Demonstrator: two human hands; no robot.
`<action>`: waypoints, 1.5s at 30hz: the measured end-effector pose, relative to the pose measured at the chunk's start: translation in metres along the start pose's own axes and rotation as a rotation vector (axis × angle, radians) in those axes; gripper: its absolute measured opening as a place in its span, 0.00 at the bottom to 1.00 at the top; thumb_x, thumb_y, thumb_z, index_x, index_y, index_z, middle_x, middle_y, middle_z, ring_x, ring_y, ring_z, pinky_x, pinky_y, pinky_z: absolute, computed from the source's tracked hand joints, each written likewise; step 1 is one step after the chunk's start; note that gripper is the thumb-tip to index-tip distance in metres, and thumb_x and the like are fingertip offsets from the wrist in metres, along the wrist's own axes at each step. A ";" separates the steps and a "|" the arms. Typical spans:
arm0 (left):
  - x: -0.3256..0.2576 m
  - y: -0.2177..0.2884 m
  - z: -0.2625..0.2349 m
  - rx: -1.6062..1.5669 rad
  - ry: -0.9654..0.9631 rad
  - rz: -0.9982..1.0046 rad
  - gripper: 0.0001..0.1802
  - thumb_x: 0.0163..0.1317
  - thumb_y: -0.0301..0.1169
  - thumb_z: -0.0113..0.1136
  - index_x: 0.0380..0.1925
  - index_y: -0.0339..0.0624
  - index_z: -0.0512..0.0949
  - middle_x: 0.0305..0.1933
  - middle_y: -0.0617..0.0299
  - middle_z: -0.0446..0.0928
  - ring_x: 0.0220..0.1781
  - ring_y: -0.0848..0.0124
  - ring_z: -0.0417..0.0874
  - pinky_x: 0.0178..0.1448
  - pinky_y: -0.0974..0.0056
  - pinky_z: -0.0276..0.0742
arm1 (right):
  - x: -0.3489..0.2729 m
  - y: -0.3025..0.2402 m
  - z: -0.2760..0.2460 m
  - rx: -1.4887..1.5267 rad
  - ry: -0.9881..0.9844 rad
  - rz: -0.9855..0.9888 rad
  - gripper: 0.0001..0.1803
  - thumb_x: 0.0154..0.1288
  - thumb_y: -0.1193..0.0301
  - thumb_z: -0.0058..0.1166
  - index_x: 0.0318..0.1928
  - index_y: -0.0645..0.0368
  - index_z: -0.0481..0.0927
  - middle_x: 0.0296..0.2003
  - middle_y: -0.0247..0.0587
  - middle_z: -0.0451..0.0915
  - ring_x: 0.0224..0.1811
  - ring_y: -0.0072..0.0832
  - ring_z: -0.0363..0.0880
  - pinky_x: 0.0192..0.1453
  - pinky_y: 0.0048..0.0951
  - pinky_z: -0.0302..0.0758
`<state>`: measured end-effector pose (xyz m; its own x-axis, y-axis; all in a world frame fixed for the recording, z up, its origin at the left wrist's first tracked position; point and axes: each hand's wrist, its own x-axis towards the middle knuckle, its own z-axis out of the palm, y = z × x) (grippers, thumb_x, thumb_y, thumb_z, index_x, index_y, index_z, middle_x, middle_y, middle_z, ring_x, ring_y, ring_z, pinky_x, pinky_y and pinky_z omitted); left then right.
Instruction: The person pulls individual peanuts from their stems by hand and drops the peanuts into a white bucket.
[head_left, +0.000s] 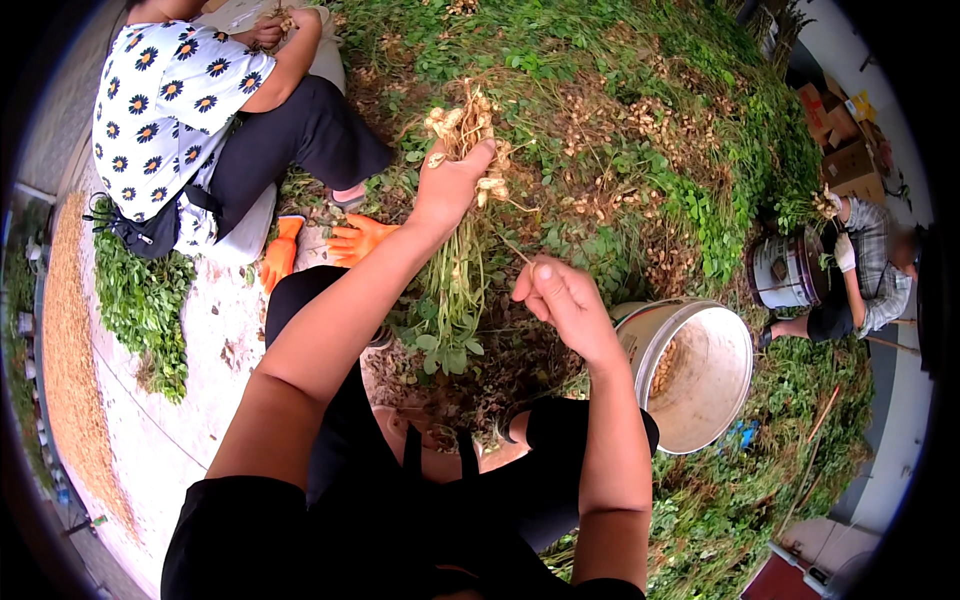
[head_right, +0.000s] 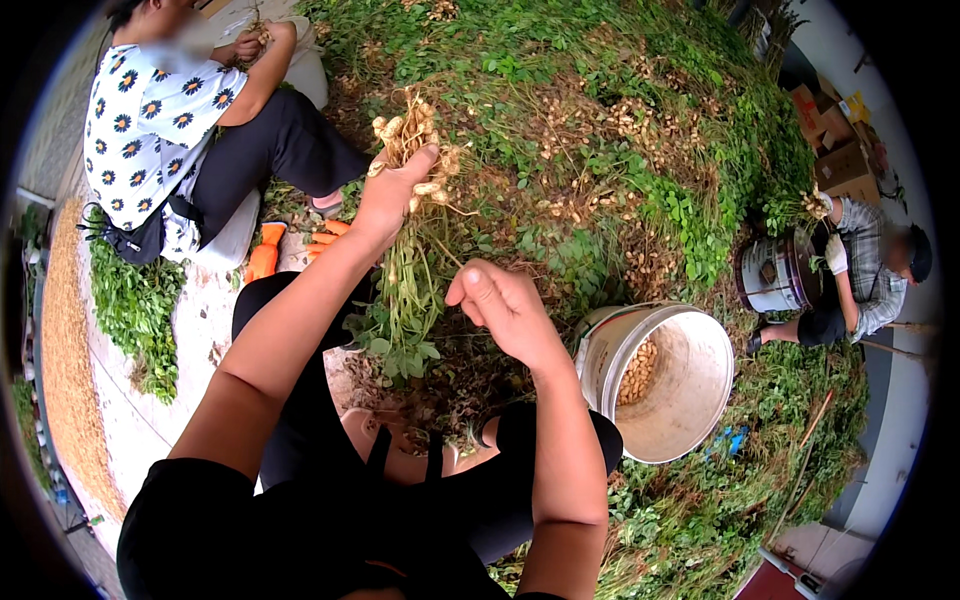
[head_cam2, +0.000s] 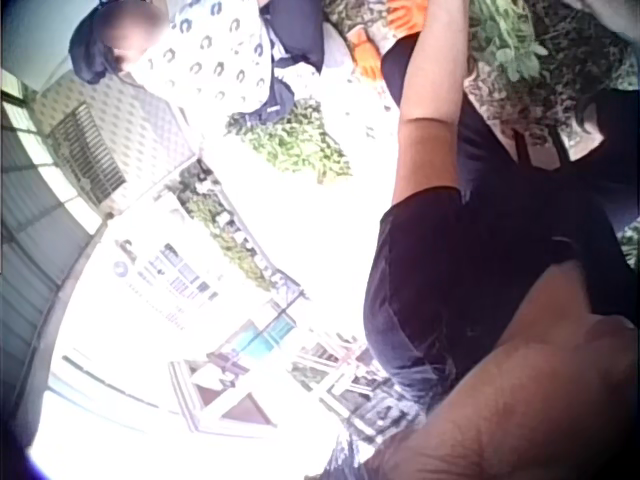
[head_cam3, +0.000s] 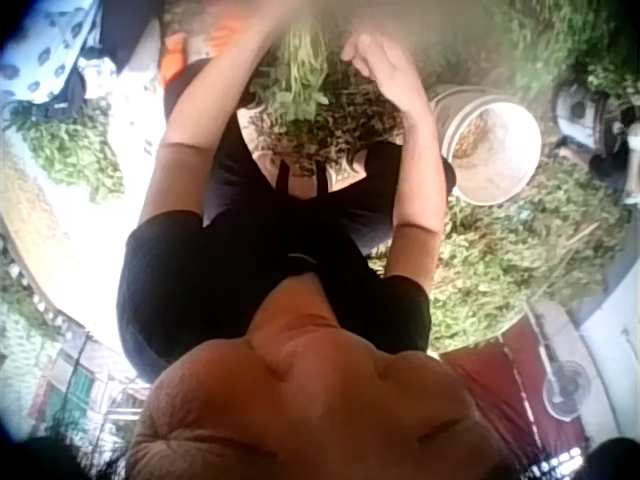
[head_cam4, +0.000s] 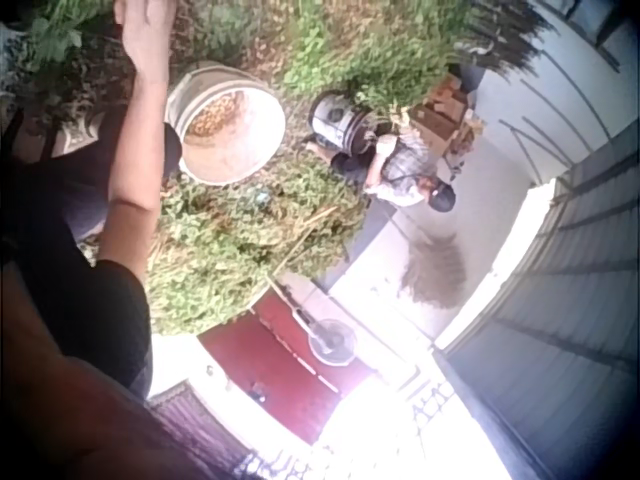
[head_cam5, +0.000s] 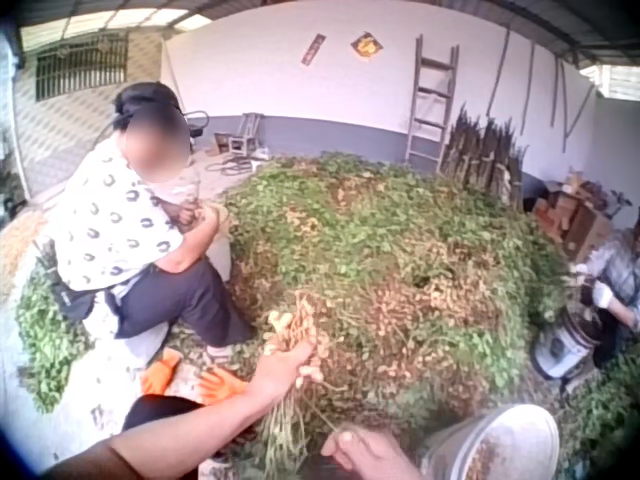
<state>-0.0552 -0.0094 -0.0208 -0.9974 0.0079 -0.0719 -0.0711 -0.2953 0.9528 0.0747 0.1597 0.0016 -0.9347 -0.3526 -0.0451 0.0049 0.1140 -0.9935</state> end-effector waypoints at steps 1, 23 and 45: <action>-0.007 0.008 0.005 -0.012 0.006 0.014 0.21 0.63 0.35 0.61 0.50 0.29 0.72 0.45 0.59 0.80 0.46 0.73 0.79 0.54 0.65 0.73 | -0.004 -0.006 0.004 0.026 -0.054 0.025 0.30 0.76 0.47 0.34 0.32 0.61 0.75 0.17 0.26 0.63 0.20 0.15 0.58 0.24 0.19 0.56; -0.033 -0.025 0.033 0.331 -0.214 0.046 0.20 0.62 0.38 0.61 0.48 0.37 0.73 0.43 0.58 0.80 0.43 0.71 0.80 0.50 0.62 0.74 | 0.013 0.004 -0.002 -0.970 0.453 -0.180 0.10 0.67 0.64 0.55 0.39 0.55 0.71 0.33 0.41 0.76 0.30 0.43 0.81 0.31 0.41 0.78; -0.025 -0.005 0.025 0.035 -0.333 -0.467 0.22 0.56 0.54 0.65 0.29 0.45 0.80 0.25 0.66 0.73 0.39 0.74 0.73 0.46 0.63 0.70 | -0.042 0.027 -0.043 -0.406 0.436 0.258 0.25 0.73 0.55 0.48 0.56 0.65 0.76 0.50 0.47 0.82 0.54 0.32 0.78 0.61 0.30 0.71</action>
<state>-0.0302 0.0156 -0.0161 -0.8100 0.4323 -0.3963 -0.5000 -0.1560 0.8518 0.0990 0.2181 -0.0188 -0.9805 0.1327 -0.1450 0.1933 0.5171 -0.8338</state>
